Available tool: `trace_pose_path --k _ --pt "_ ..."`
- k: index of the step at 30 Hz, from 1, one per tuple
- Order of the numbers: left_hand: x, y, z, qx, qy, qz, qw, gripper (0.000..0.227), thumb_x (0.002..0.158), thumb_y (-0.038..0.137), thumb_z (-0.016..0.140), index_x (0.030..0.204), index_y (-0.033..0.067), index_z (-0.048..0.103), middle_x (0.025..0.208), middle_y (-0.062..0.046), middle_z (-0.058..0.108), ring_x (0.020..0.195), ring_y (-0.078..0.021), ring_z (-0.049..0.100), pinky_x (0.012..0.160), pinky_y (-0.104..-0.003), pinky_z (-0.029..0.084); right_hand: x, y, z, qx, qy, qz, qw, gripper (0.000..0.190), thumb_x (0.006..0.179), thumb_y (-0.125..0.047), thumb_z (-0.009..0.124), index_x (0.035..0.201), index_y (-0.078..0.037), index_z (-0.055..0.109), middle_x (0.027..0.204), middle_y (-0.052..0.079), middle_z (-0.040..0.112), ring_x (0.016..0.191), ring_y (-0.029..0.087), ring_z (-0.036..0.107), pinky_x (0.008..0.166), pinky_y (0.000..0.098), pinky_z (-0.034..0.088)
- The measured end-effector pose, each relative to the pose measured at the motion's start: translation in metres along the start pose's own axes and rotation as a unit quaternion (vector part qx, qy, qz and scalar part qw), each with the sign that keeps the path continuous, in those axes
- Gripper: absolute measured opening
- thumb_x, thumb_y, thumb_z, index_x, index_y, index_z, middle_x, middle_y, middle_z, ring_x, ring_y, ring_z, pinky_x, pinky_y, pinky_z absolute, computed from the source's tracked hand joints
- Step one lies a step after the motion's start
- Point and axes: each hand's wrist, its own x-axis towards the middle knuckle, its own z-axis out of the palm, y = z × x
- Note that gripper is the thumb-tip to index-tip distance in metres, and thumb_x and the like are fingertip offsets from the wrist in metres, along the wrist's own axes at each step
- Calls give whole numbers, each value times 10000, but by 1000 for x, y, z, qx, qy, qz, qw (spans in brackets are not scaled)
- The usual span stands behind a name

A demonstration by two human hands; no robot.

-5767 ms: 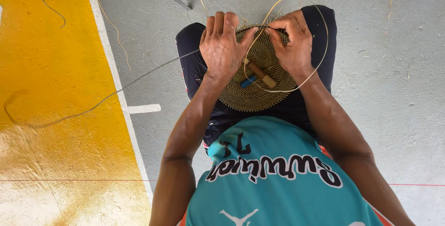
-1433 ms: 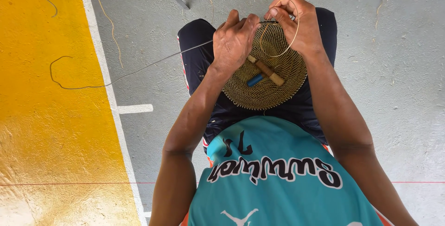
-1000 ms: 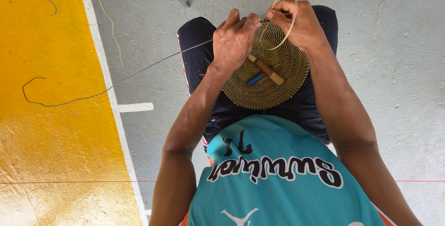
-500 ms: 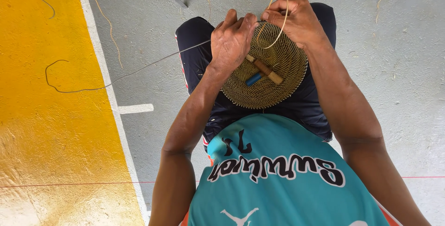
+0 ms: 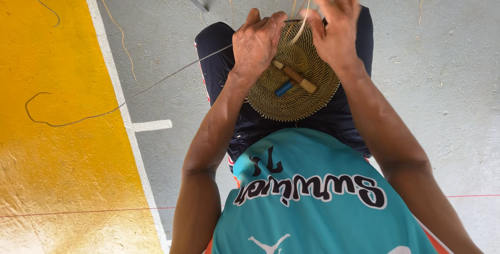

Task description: Weaving a circular basket base using thin material strips.

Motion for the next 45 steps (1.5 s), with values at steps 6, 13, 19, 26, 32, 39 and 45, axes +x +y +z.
trace_pose_path --k 6,13,19,26,32,39,45 --pt "2 1 0 -26 -16 -20 999 85 972 189 738 1017 170 668 739 28 714 777 -165 648 602 -334 575 -46 -18 22 -157 109 -65 979 221 973 -66 785 1180 -112 722 1214 24 633 1072 232 556 899 406 490" --pt "2 -4 -1 8 -10 -20 1000 92 982 197 702 985 131 639 737 8 704 774 -209 645 598 -362 573 -55 -56 16 42 42 -72 996 141 1037 -17 723 1114 -71 617 1076 76 690 997 276 647 838 405 570" --pt "2 -1 -1 9 -37 -15 999 112 1001 216 678 963 131 615 730 12 702 762 -209 629 572 -371 550 -34 -72 3 65 48 -126 989 317 943 -99 760 1223 -18 633 1137 139 706 1068 318 676 917 428 589" --pt "-4 -10 10 39 -56 -22 997 195 984 282 727 922 117 642 609 11 656 707 -159 614 494 -326 523 -52 -50 31 107 38 -73 991 171 963 34 733 1120 -34 728 928 83 748 902 237 731 774 364 595" --pt "0 -12 11 61 -32 3 998 185 982 247 732 899 113 635 653 23 677 750 -147 632 524 -314 530 -54 -84 3 84 28 -115 989 181 931 40 687 1080 -58 714 913 51 743 918 221 729 897 399 616" --pt "0 -16 6 18 -48 -40 998 133 978 217 730 948 111 655 652 -21 669 755 -171 653 548 -363 559 -26 -35 -17 48 -2 -116 992 389 925 -213 783 1258 -46 674 1102 109 716 1105 272 666 1004 436 558" --pt "-2 -10 2 -4 -35 -13 999 81 1003 148 670 1052 134 607 714 -8 697 797 -211 651 597 -367 571 -26 12 28 -93 19 -109 989 210 1001 -198 794 1142 -92 681 1104 69 694 1170 274 586 1029 458 426"
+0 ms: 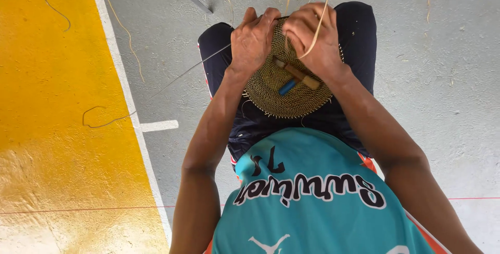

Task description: Weaving a circular basket base using thin material strips.

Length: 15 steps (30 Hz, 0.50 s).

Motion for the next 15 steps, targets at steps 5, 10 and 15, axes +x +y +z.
trace_pose_path --k 5,10,15 --pt "-5 -9 6 22 -44 8 999 115 1035 109 660 1122 136 588 728 -6 686 845 -175 675 587 -342 578 33 32 12 63 10 24 998 79 1101 -79 707 1033 -117 694 961 -20 688 1093 214 584 1020 422 385" --pt "5 -11 5 18 -19 78 997 397 961 51 649 1328 200 639 835 4 743 761 -176 622 586 -314 582 41 34 11 96 7 71 993 51 1069 -97 745 1065 -109 696 948 -8 668 992 199 557 981 429 390" --pt "6 -18 8 4 -34 40 999 340 979 52 647 1296 173 675 833 -1 752 778 -177 627 595 -323 584 0 25 29 2 47 51 998 188 992 -74 782 1103 -105 633 1045 37 619 1023 224 530 960 407 404"
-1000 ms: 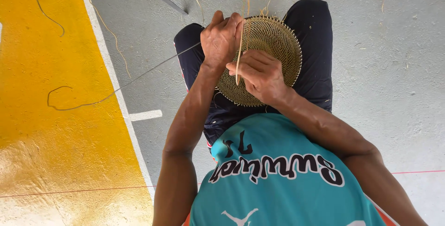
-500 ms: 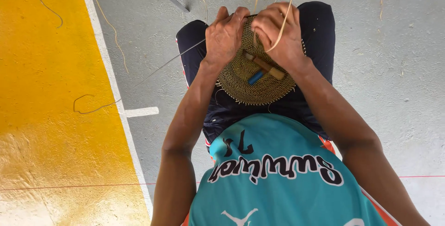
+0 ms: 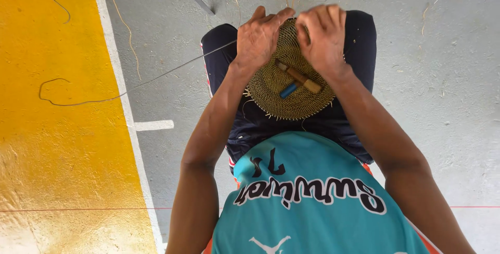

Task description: Weaving a circular basket base using thin material strips.

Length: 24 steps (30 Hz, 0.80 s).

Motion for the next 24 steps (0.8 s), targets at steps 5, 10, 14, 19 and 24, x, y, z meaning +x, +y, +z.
trace_pose_path --k 5,10,14,19,24 --pt "5 1 2 -16 -17 -27 999 306 983 65 655 1268 173 678 769 -10 747 750 -171 640 582 -330 571 7 -7 -2 -99 2 -90 991 209 889 -72 816 1011 -109 650 1003 14 566 1029 228 495 979 417 389" --pt "2 -5 7 -17 1 -30 999 342 967 84 670 1302 151 648 728 -25 726 762 -176 652 606 -344 575 15 0 1 -127 6 -144 981 174 868 -74 815 974 -113 682 974 -8 552 1031 200 480 985 406 390" --pt "1 -8 12 -21 -32 -52 998 347 971 68 666 1309 145 648 679 -31 711 740 -166 659 545 -333 566 17 -2 1 -152 4 -179 972 130 880 -89 797 956 -77 692 958 4 548 1054 201 482 1000 415 393" --pt "-2 -10 17 -18 -5 -23 1000 356 965 78 673 1312 148 639 735 -20 727 779 -163 667 588 -328 576 12 5 4 -169 -17 -191 967 130 918 -103 769 1010 -52 692 958 24 557 1081 217 494 1022 417 398" --pt "-3 -15 23 -13 12 -34 999 348 960 101 680 1301 160 653 731 -6 734 760 -161 658 585 -325 577 -6 -34 -8 -142 -74 -178 971 110 898 -94 757 919 -90 649 889 35 560 985 217 507 983 432 416"
